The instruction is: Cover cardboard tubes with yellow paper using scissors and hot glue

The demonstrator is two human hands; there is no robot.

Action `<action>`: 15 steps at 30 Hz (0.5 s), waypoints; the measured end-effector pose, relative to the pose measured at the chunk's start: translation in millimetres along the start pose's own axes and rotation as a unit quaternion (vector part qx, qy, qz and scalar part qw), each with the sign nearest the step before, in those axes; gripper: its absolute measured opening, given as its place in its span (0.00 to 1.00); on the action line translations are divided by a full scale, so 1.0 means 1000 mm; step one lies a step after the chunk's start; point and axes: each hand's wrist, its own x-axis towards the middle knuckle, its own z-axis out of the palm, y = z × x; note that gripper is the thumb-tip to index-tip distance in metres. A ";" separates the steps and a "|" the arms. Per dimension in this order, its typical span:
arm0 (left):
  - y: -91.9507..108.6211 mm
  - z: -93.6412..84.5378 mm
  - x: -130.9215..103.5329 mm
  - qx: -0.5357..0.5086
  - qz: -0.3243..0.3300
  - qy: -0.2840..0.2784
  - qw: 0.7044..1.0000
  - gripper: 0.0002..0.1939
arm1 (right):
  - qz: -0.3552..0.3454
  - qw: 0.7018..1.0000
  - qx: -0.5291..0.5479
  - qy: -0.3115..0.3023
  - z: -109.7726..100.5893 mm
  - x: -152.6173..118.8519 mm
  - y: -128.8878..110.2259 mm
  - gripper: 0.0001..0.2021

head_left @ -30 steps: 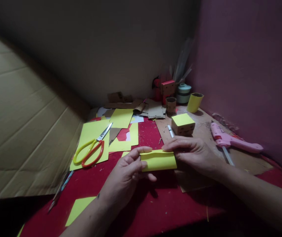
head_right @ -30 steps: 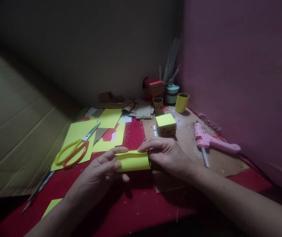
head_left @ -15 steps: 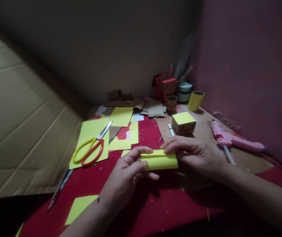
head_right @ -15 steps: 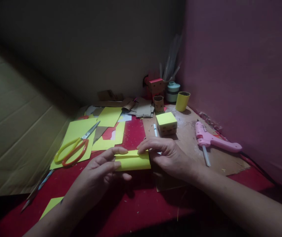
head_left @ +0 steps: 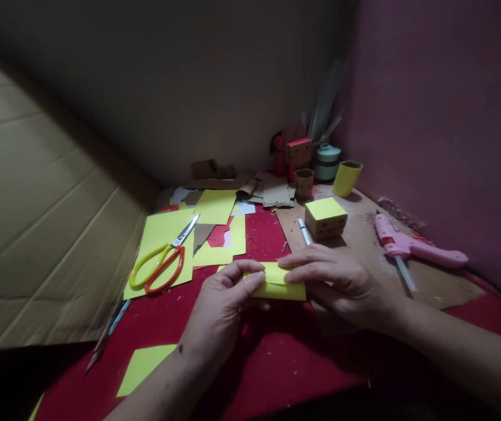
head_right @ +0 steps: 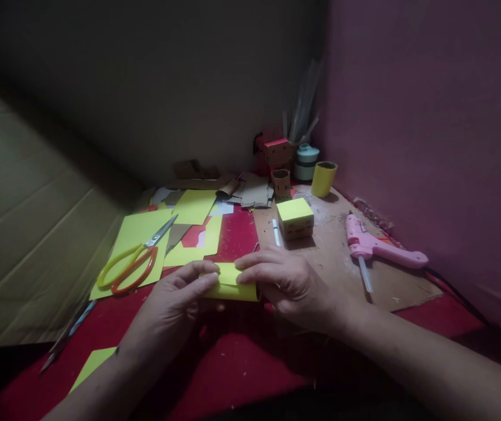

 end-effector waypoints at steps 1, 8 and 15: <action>0.000 0.000 0.000 -0.008 0.004 0.009 1.000 0.08 | 0.008 1.000 -0.006 0.007 0.001 -0.001 -0.001 0.16; 0.005 -0.003 -0.001 -0.036 0.061 0.070 0.995 0.08 | 0.339 0.923 0.130 0.128 0.000 -0.004 -0.017 0.06; 0.006 0.003 -0.008 -0.016 0.088 0.051 0.995 0.08 | 0.489 0.811 0.314 0.068 0.006 0.015 -0.024 0.13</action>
